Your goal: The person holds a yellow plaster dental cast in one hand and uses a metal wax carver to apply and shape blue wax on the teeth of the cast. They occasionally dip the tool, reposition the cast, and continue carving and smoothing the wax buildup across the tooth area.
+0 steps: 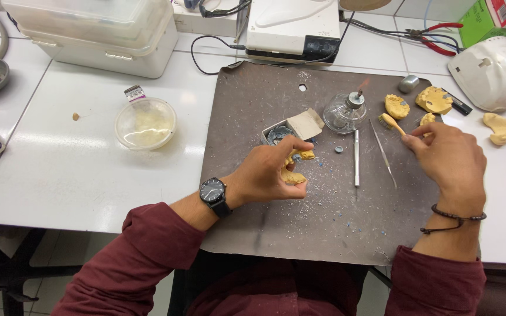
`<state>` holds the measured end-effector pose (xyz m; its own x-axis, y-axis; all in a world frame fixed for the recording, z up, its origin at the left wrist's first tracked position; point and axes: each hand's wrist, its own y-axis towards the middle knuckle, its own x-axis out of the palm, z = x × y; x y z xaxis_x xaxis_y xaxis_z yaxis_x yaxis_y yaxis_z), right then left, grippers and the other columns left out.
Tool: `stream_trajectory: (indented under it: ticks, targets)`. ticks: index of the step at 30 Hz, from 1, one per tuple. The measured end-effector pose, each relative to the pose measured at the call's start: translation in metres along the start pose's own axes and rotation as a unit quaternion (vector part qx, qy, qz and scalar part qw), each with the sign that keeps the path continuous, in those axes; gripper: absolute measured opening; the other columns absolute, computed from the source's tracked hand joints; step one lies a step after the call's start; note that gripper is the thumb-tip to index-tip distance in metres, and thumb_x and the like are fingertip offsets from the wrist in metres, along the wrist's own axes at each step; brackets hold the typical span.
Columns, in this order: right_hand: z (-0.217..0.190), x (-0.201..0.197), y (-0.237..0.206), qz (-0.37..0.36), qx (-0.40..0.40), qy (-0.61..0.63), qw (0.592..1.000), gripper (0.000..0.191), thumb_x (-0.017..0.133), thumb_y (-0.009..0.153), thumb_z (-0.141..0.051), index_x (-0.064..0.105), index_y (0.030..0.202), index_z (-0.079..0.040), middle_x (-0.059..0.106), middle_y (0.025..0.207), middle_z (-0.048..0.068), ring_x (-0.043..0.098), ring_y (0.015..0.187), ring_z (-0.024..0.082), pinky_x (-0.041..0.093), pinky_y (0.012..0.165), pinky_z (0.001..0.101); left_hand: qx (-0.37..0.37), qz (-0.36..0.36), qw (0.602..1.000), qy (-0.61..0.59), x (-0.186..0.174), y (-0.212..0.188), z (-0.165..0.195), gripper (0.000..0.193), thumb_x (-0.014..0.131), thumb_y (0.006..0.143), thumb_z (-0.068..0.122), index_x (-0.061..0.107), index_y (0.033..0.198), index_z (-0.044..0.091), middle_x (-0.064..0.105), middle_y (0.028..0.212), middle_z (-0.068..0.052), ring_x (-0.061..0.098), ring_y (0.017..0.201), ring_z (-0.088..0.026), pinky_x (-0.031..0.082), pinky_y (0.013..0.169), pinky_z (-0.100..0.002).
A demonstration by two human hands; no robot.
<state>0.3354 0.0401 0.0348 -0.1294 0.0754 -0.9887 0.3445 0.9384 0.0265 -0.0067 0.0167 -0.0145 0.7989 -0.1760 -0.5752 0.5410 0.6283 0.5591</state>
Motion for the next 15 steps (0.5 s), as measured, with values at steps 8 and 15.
stream_trajectory:
  ticks: [8,15]
  targets:
    - [0.004,0.018,0.008,0.055,-0.128,0.051,0.989,0.021,0.077,0.097,-0.024,0.079,0.113,-0.013,0.076,0.102,0.011,0.072,0.09,0.025,0.057,0.082,0.0416,-0.043,0.02,0.998,-0.047,-0.004,0.003,0.007,0.065,0.084,0.076,0.018,0.051,0.129,0.002,0.065,0.081,-0.005,0.069,0.066,-0.014,0.057,0.058,-0.026]
    - [-0.04,-0.003,-0.034,-0.063,-0.334,0.461,0.82,0.013,0.071,0.095,-0.008,0.073,0.106,-0.001,0.071,0.092,0.004,0.06,0.066,0.004,0.049,0.053,0.0177,-0.095,0.04,0.994,-0.027,-0.008,0.008,0.006,0.065,0.084,0.073,0.018,0.052,0.129,0.004,0.065,0.075,-0.005,0.069,0.064,-0.018,0.056,0.058,-0.03]
